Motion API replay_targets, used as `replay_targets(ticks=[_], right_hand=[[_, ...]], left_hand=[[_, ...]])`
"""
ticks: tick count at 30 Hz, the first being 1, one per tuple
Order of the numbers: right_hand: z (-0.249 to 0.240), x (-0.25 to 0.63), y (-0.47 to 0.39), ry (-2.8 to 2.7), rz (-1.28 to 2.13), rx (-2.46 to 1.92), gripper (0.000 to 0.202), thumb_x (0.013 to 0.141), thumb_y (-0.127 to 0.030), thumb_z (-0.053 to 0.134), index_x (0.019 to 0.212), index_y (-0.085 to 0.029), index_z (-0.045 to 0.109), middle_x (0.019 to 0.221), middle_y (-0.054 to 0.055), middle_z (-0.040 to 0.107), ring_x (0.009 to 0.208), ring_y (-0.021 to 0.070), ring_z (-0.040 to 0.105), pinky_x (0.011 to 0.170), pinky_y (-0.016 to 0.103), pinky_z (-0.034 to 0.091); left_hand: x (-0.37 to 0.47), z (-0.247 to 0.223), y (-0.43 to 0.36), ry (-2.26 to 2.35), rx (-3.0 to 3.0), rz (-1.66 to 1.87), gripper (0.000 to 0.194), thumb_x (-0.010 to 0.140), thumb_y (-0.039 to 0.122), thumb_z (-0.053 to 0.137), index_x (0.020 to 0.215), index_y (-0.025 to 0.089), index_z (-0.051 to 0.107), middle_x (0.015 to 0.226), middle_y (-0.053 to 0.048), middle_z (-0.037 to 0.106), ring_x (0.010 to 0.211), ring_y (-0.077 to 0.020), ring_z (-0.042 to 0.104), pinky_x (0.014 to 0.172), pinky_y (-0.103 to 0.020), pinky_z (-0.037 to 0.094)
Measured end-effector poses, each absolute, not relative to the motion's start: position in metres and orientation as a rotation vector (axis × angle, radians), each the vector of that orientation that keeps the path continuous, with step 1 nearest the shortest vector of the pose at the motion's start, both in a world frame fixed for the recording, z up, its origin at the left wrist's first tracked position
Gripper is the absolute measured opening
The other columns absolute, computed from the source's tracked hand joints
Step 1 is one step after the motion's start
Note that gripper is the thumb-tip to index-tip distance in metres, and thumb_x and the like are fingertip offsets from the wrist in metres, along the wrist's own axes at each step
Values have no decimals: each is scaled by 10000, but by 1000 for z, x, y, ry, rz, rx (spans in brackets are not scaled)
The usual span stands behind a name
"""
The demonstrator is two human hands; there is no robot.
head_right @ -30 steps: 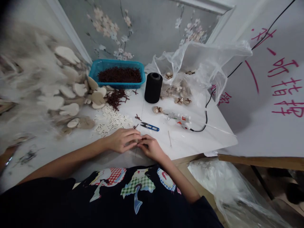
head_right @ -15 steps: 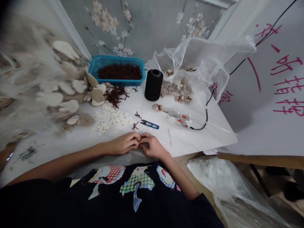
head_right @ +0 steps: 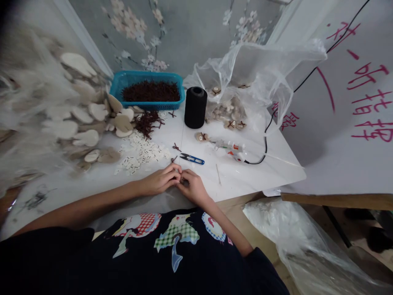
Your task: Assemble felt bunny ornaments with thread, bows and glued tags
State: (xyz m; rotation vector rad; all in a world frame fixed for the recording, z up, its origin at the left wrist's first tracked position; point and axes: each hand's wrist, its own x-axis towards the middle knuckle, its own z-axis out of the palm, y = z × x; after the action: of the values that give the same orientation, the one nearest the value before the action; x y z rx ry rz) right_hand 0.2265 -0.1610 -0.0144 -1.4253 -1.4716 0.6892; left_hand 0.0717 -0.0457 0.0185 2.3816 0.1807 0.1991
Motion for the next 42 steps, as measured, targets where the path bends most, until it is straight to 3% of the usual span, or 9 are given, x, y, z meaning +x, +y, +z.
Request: replay_targets(ticks=[4,8,14,20,26,35,42], right_hand=[[-18,229,-163,-1493,659,-1381,105,860,-277,660,790,-244,731,969,63,684,931,211,646,841,347,535],[-20,234,-169,-1526,633,-1364,74,812,-242,720,785,-299,758,950,50,697,973,238,632,896,417,516],[-20,241,-176,-1487,601,-1402,98,831,-243,698,785,-296,767,944,64,703,915,245,620,853,452,508],[-15,243,-179,-1386,660,-1455,74,843,-287,687,802,-269,746,937,59,719,928,236,656,875,412,515],[-10,243,-180,-1311,833,-1499,216,924,-389,579,847,-209,671,763,32,734,669,175,681,628,280,524],[-8,238,-164,-1342,867,-1559,280,954,-413,476,794,-201,562,632,-19,651,565,128,605,573,220,447],[-4,252,-164,-1402,757,-1737,224,922,-355,490,783,-193,561,561,-35,583,489,123,530,525,218,363]], left_hand=[[75,19,-41,190,2409,237,165,998,256,398,1007,164,534,1187,-94,561,854,-136,597,802,-258,442],[79,20,-29,242,2608,40,269,1003,266,406,1244,177,488,1058,-54,674,816,-161,625,702,-259,400],[83,18,-19,44,2843,-20,253,996,287,437,864,161,613,869,-53,662,827,-179,571,680,-275,356],[92,18,-17,-98,2930,93,213,970,305,485,912,146,614,1036,-104,617,951,-230,499,844,-344,358],[93,9,-17,-103,2934,122,246,984,298,467,867,134,607,834,-74,611,821,-210,478,769,-343,344],[88,-2,-14,-95,2843,203,411,1015,303,342,811,146,662,784,-63,574,797,-194,462,764,-333,352],[84,1,-9,-133,2728,202,382,974,195,374,631,175,541,703,-55,553,711,-185,418,742,-336,346]])
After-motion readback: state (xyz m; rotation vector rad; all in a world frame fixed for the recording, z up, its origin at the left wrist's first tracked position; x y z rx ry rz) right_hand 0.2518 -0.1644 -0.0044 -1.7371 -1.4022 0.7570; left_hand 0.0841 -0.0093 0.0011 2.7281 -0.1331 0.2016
